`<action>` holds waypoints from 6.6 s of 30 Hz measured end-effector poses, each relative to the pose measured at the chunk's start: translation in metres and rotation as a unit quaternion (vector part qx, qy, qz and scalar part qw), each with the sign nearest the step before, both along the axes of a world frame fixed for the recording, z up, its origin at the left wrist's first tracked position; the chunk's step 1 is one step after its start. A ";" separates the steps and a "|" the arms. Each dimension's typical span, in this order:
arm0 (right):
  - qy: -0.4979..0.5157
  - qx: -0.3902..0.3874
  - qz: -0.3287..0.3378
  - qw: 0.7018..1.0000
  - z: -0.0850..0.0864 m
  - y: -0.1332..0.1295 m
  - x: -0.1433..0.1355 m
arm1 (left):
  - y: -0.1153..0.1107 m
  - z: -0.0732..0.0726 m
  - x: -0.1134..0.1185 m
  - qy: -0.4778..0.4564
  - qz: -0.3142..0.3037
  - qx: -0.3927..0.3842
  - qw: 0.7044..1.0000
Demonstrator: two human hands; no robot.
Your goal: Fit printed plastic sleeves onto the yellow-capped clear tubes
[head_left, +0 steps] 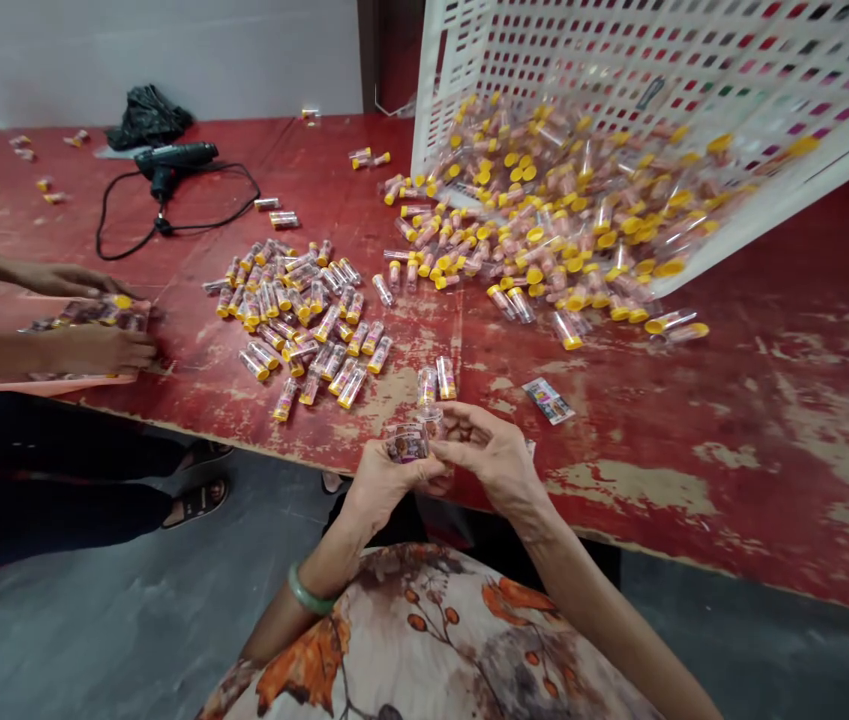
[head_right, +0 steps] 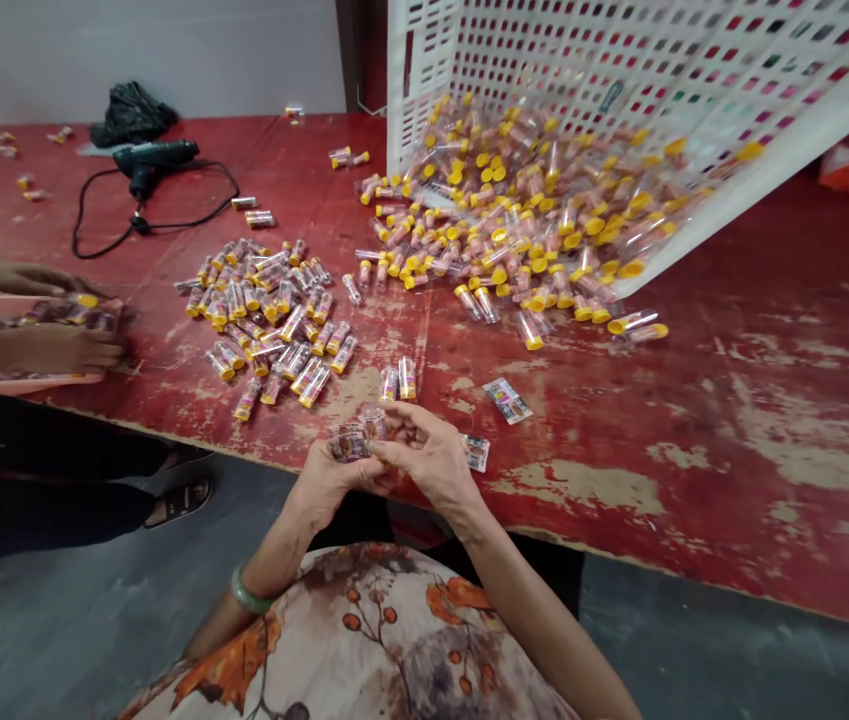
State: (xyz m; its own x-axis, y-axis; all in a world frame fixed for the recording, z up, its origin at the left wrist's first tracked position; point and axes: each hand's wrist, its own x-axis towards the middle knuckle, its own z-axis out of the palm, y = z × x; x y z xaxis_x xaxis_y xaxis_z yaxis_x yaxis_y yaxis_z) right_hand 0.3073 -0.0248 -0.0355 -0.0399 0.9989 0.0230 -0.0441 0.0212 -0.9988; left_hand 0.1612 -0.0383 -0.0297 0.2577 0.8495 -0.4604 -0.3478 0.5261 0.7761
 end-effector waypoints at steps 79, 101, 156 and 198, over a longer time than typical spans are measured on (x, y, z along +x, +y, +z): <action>-0.041 -0.135 0.060 0.988 0.029 0.004 -0.012 | 0.002 0.028 -0.012 -0.056 0.148 -0.003 0.987; 0.099 -0.129 0.068 0.984 0.015 -0.008 0.010 | 0.011 0.015 -0.008 -0.030 0.289 0.027 0.956; -0.258 0.270 -0.170 0.912 -0.013 -0.046 -0.011 | -0.008 -0.016 -0.001 -0.143 0.269 -0.067 0.950; 0.038 -0.003 -0.043 0.998 -0.040 -0.049 -0.009 | -0.002 -0.008 -0.001 -0.127 0.306 -0.054 0.942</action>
